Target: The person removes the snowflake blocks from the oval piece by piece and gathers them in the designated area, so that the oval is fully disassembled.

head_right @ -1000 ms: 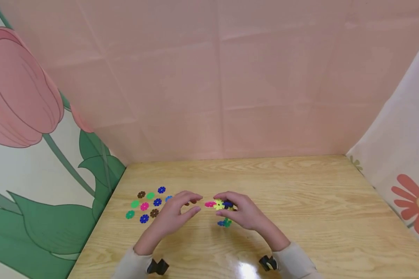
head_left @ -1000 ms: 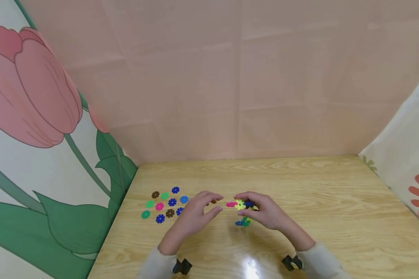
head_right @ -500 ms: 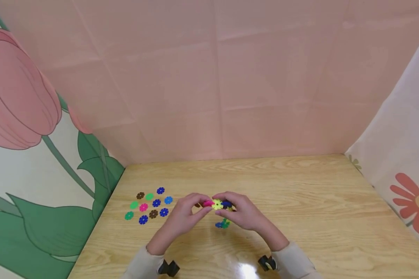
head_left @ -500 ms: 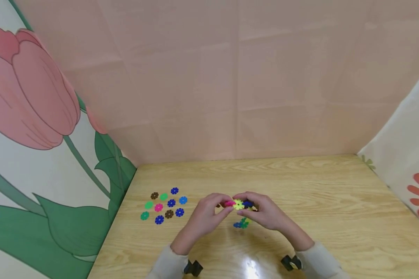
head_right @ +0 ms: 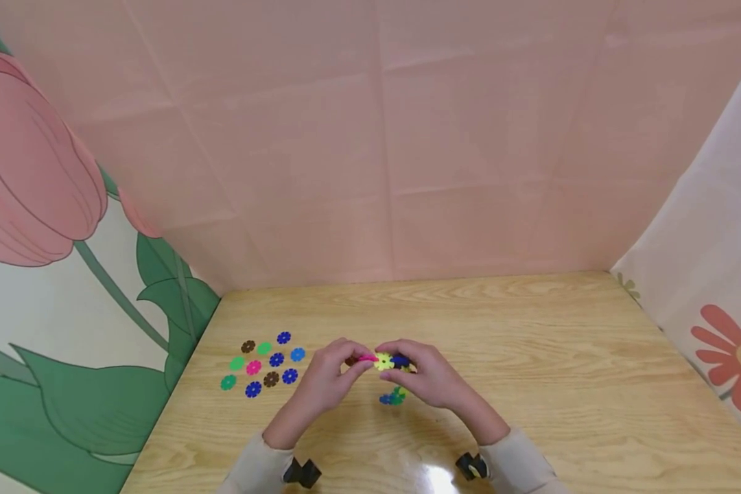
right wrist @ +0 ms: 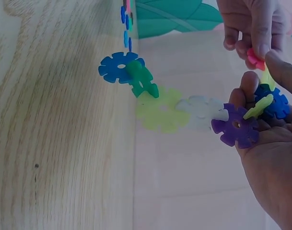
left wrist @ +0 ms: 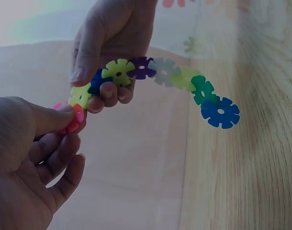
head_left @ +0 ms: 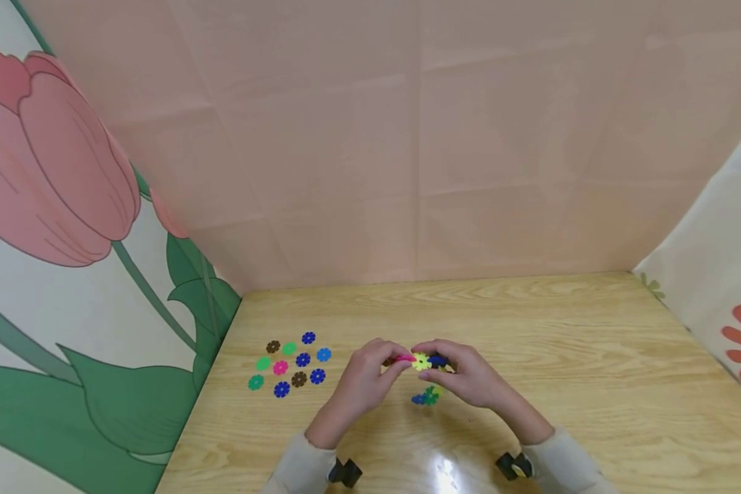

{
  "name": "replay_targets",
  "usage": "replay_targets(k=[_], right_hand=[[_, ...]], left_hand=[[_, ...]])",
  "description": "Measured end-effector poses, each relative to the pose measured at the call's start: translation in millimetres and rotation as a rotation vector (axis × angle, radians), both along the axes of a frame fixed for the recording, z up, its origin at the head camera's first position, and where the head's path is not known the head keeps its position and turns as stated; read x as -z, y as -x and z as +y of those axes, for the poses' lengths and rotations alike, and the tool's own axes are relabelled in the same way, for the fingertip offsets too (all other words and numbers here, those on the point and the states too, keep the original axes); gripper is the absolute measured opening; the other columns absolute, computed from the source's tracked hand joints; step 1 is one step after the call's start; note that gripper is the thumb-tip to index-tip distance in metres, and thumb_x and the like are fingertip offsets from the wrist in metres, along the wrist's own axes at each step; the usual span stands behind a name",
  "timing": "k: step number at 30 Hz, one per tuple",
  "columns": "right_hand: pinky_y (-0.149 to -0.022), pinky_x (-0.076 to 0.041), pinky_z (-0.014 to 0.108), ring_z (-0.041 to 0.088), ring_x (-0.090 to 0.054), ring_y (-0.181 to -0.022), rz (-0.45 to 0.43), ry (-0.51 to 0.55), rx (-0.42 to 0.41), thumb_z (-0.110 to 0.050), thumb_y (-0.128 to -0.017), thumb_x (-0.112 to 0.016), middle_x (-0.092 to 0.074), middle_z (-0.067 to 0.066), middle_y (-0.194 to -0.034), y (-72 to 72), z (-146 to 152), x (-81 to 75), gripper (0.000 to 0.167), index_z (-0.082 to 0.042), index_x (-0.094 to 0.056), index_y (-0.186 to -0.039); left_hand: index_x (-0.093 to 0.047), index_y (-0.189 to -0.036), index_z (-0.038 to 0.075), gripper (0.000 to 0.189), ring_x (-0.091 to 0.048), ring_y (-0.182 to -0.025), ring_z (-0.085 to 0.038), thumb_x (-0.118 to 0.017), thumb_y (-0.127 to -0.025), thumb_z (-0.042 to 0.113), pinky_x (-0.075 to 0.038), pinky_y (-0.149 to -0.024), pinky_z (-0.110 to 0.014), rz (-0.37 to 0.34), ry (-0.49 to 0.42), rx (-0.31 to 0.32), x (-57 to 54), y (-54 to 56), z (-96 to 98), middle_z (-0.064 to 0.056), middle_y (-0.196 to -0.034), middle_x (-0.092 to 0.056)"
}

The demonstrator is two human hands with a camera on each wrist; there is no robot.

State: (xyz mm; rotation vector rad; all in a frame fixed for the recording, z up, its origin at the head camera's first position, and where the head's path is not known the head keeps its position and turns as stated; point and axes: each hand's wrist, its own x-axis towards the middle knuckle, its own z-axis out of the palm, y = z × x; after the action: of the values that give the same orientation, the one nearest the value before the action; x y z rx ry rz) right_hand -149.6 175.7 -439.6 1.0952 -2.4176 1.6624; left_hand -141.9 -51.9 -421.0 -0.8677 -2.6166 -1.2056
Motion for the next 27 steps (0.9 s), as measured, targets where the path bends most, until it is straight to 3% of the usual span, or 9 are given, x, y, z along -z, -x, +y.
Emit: replay_targets(k=[8, 12, 17, 21, 27], right_hand=[[-0.072, -0.057, 0.029, 0.013, -0.065, -0.089, 0.009, -0.002, -0.004, -0.007, -0.097, -0.067, -0.071, 0.01, -0.11, 1.2, -0.9, 2.5, 0.027, -0.007, -0.065, -0.124], [-0.072, -0.058, 0.029, 0.013, -0.065, -0.089, 0.015, -0.009, -0.001, -0.006, -0.097, -0.067, -0.071, 0.01, -0.109, 2.1, -1.3, 2.6, 0.027, -0.005, -0.065, -0.124], [-0.074, -0.058, 0.028, 0.01, -0.064, -0.09, 0.001, -0.049, 0.048, -0.011, -0.098, -0.067, -0.07, 0.006, -0.112, 2.1, 0.0, 1.0, 0.028, -0.007, -0.065, -0.126], [-0.079, -0.058, 0.028, 0.01, -0.064, -0.096, -0.025, -0.075, 0.082, -0.015, -0.098, -0.068, -0.07, 0.006, -0.116, 1.7, 2.3, 0.9, 0.03, -0.008, -0.065, -0.127], [-0.085, -0.057, 0.03, 0.012, -0.065, -0.104, -0.02, -0.079, 0.09, -0.016, -0.097, -0.07, -0.069, 0.005, -0.12, 1.6, 5.3, 0.5, 0.031, -0.009, -0.065, -0.128]], left_hand=[[-0.07, -0.102, 0.012, 0.01, -0.056, -0.083, -0.005, -0.064, -0.101, 0.02, -0.05, -0.071, -0.017, 0.171, 0.067, 0.013, 1.6, 1.1, 0.3, 0.005, -0.094, -0.066], [-0.068, -0.102, 0.012, 0.011, -0.058, -0.087, -0.009, -0.061, -0.102, 0.02, -0.051, -0.074, -0.019, 0.198, 0.109, -0.001, 0.1, 0.3, -2.3, 0.004, -0.096, -0.066], [-0.068, -0.105, 0.016, 0.012, -0.056, -0.085, -0.005, -0.059, -0.104, 0.024, -0.051, -0.073, -0.019, 0.058, 0.098, -0.014, 0.5, 0.3, -14.9, 0.008, -0.095, -0.063], [-0.068, -0.111, 0.018, 0.011, -0.062, -0.088, -0.004, -0.063, -0.102, 0.021, -0.054, -0.077, -0.021, -0.064, 0.063, -0.043, 6.9, 3.7, -33.0, 0.01, -0.095, -0.067], [-0.07, -0.113, 0.018, 0.014, -0.065, -0.084, -0.005, -0.066, -0.099, 0.018, -0.055, -0.074, -0.024, -0.129, 0.061, -0.129, 22.1, 8.2, -65.7, 0.01, -0.092, -0.071]])
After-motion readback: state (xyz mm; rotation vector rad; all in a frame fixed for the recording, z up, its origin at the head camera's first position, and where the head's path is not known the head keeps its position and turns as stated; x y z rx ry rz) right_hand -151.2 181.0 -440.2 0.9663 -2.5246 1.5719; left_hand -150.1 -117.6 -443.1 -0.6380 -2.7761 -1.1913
